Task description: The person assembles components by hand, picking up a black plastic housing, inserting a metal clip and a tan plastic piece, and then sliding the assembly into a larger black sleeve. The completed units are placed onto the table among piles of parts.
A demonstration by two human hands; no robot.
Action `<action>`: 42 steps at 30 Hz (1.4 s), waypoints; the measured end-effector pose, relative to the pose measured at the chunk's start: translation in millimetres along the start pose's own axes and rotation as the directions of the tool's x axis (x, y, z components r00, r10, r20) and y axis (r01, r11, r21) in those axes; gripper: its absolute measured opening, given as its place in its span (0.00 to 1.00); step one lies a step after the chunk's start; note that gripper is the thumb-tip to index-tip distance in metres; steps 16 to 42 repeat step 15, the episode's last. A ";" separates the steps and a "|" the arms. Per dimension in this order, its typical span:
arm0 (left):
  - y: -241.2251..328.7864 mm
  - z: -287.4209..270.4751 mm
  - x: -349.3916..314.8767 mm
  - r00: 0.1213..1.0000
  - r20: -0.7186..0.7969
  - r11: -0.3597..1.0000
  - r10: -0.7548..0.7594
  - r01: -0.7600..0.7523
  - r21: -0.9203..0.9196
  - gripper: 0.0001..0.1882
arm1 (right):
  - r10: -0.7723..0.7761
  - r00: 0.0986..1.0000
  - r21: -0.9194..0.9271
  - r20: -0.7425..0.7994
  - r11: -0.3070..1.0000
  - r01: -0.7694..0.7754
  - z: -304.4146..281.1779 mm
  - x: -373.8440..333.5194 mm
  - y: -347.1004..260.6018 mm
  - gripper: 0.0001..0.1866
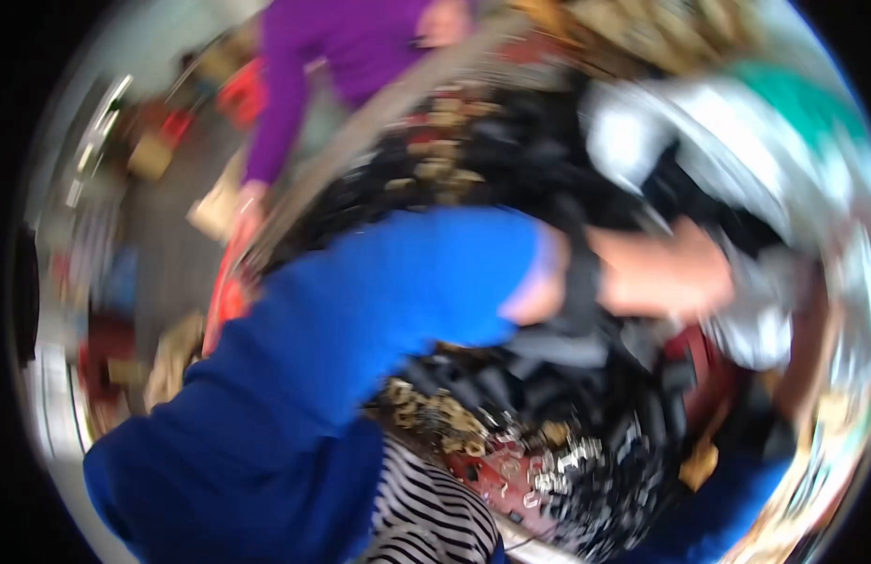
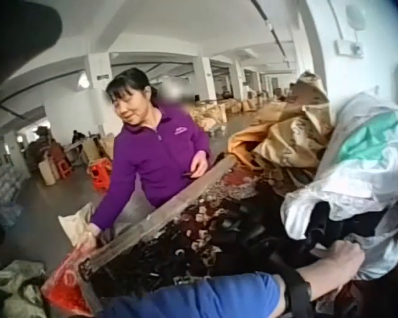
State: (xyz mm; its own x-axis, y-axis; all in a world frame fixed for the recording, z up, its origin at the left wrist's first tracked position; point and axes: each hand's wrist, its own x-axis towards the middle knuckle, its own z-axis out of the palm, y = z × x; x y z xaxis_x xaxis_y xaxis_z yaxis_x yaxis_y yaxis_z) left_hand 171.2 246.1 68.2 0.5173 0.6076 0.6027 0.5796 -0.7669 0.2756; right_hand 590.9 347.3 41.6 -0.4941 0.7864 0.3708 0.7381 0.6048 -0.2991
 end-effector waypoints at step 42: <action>32.9 7.5 -13.3 0.986 0.001 0.902 -0.164 0.150 0.405 0.11 | 0.025 0.999 -0.038 0.046 0.999 -0.023 47.9 157.1 -124.2 0.24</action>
